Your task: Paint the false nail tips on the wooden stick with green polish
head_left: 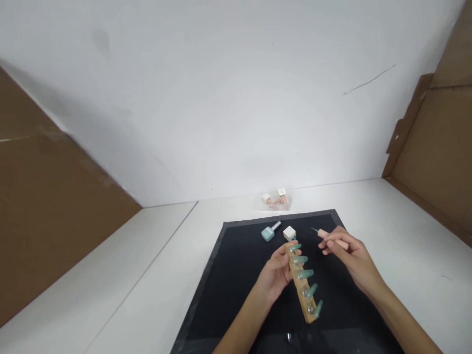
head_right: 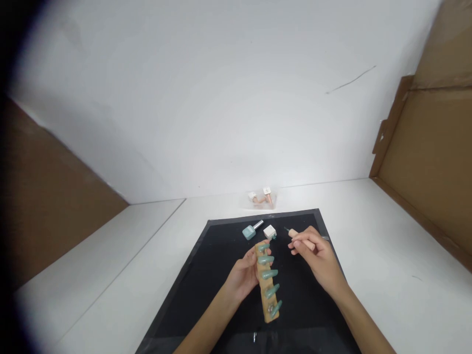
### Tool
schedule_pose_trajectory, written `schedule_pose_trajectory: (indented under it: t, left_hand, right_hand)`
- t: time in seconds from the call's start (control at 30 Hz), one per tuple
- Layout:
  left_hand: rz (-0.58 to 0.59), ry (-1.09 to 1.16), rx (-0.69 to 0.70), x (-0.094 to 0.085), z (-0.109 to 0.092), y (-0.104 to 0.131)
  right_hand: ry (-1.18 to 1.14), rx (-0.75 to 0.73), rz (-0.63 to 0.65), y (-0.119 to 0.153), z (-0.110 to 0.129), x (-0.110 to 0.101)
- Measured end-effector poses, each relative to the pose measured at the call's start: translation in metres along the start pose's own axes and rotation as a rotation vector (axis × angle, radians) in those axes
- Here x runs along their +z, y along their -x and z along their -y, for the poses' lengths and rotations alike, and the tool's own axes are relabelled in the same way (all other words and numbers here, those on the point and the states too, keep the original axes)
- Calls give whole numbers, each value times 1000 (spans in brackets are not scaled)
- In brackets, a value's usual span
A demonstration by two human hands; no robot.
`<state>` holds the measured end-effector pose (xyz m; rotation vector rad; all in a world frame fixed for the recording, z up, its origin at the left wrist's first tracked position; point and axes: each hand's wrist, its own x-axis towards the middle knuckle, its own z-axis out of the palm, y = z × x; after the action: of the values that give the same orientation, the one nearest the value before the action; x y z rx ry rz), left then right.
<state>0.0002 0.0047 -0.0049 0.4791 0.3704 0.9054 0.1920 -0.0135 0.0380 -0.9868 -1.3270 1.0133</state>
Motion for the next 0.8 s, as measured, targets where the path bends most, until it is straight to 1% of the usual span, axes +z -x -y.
schedule_pose_trajectory:
  t: [0.13, 0.27, 0.37, 0.6, 0.8]
  left_hand:
    - [4, 12, 1, 1, 0, 0]
    - [5, 16, 0, 2, 0, 0]
    - [7, 2, -1, 1, 0, 0]
    - [-4, -16, -8, -3, 2, -1]
    - [-10, 4, -2, 1, 1, 0]
  right_hand:
    - [-9, -11, -11, 0, -3, -1]
    - [-90, 25, -36, 0, -3, 1]
    - [-80, 21, -50, 0, -2, 1]
    - [-34, -7, -34, 0, -4, 0]
    - [-104, 31, -47, 0, -1, 3]
